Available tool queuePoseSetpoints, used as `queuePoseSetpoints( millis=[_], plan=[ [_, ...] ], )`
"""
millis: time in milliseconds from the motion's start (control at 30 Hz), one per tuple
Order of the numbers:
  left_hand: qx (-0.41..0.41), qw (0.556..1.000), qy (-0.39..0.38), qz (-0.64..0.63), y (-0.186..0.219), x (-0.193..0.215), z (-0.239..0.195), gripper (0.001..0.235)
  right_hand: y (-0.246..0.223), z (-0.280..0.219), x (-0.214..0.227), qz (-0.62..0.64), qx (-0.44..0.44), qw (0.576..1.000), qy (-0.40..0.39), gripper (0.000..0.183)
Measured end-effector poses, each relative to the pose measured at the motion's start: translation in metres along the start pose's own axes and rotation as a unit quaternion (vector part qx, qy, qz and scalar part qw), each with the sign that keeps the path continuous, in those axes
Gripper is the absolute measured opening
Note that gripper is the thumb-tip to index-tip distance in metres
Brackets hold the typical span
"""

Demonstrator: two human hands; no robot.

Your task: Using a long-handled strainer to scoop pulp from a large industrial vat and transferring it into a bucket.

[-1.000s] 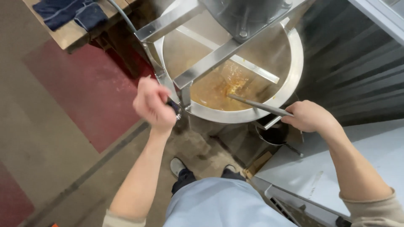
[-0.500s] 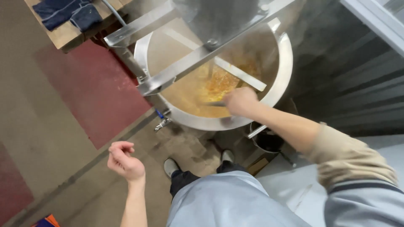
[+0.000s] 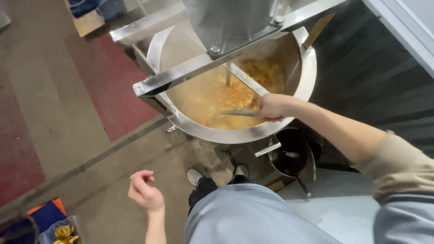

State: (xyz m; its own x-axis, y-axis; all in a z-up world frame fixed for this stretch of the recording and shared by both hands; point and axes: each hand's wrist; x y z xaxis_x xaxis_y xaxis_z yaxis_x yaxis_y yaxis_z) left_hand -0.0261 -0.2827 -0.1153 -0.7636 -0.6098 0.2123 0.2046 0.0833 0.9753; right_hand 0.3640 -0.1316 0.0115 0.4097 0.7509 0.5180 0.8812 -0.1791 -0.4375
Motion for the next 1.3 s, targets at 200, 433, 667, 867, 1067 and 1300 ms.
queuePoseSetpoints(
  millis=[200,433,667,867,1067,1300],
  plan=[
    [0.001,1.000,-0.012,-0.014,0.000,-0.008,0.007,0.049,-0.001,-0.031,0.012,0.106,-0.048,0.993,0.017,0.038],
    [0.004,1.000,-0.013,-0.005,0.004,-0.004,0.022,0.049,-0.016,-0.019,0.021,0.133,-0.016,0.990,0.051,0.039],
    [-0.011,1.000,-0.017,0.006,0.001,0.001,0.032,0.045,-0.050,0.023,0.026,0.043,-0.006,0.996,0.074,0.057],
    [-0.020,0.999,-0.021,0.015,0.005,-0.001,0.038,0.047,-0.045,0.074,0.008,-0.061,-0.019,0.995,0.076,0.032],
    [-0.006,1.000,-0.028,0.010,0.009,-0.008,0.034,0.049,-0.044,0.073,-0.011,-0.176,-0.024,0.982,0.058,0.021],
    [-0.044,0.998,-0.032,-0.017,0.017,-0.010,0.028,0.053,0.002,0.098,-0.060,-0.273,0.045,0.949,0.153,0.028]
  ],
)
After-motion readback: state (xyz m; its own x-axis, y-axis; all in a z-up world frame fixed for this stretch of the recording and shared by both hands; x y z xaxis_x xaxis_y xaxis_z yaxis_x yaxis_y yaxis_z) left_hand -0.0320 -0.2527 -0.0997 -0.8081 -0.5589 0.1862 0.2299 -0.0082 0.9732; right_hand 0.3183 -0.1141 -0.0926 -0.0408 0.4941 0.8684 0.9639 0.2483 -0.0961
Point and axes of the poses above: each hand's wrist, its own z-axis towards the middle knuckle, its own x-axis out of the back of the hand, y = z × x, and after that the axes turned 9 degrees about x, right-handed
